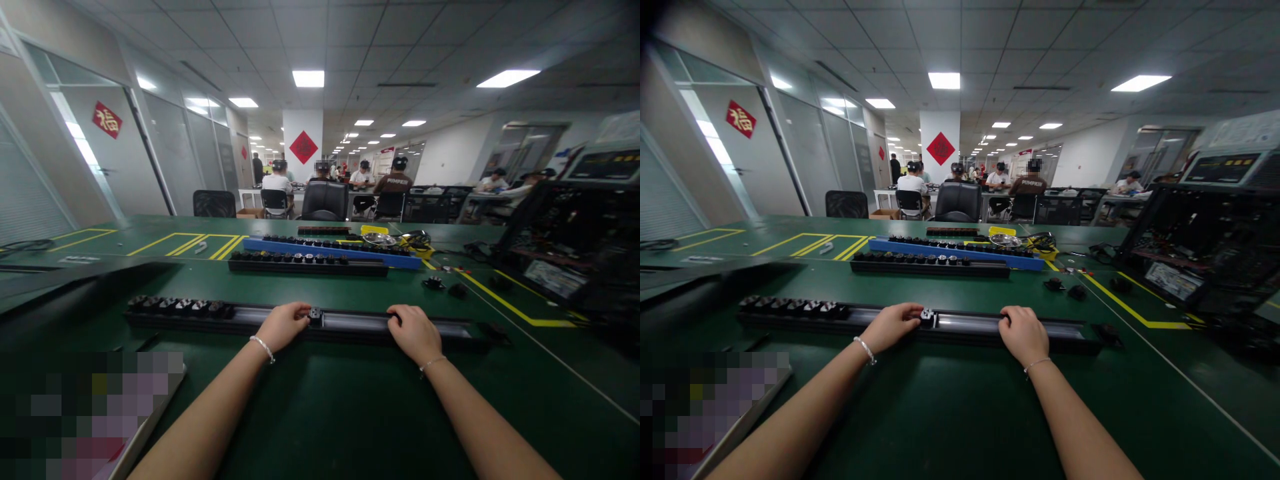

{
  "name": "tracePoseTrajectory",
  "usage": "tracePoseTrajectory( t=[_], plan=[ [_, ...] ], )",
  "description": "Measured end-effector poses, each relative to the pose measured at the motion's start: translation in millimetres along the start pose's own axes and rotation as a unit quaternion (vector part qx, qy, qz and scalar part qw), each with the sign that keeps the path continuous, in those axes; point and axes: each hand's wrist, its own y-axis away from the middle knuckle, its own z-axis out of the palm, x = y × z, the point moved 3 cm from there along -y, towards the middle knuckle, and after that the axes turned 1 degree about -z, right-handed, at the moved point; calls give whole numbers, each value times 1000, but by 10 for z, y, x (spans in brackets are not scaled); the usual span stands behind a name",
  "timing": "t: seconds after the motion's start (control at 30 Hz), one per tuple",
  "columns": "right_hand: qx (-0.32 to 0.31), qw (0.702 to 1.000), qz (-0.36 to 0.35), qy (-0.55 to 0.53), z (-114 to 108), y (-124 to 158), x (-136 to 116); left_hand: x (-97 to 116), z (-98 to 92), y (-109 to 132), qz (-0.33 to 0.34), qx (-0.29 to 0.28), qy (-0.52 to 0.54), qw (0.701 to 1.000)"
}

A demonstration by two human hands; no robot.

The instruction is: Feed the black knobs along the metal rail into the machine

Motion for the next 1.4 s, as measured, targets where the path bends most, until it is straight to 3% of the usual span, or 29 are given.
tracePoseTrajectory(
  t=[0.27,0.6,1.0,1.4],
  plan=[
    [6,1000,-6,-5,-7,7,-7,71,90,19,8,-7,-19,1000],
    [22,1000,-11,0,16,1,-7,187,126,100,25,20,-133,991],
    [19,1000,-11,10,34,2,3,182,158,116,8,10,-171,985],
    [15,999,-10,32,18,32,-7,148,173,118,33,19,-186,982]
  ],
)
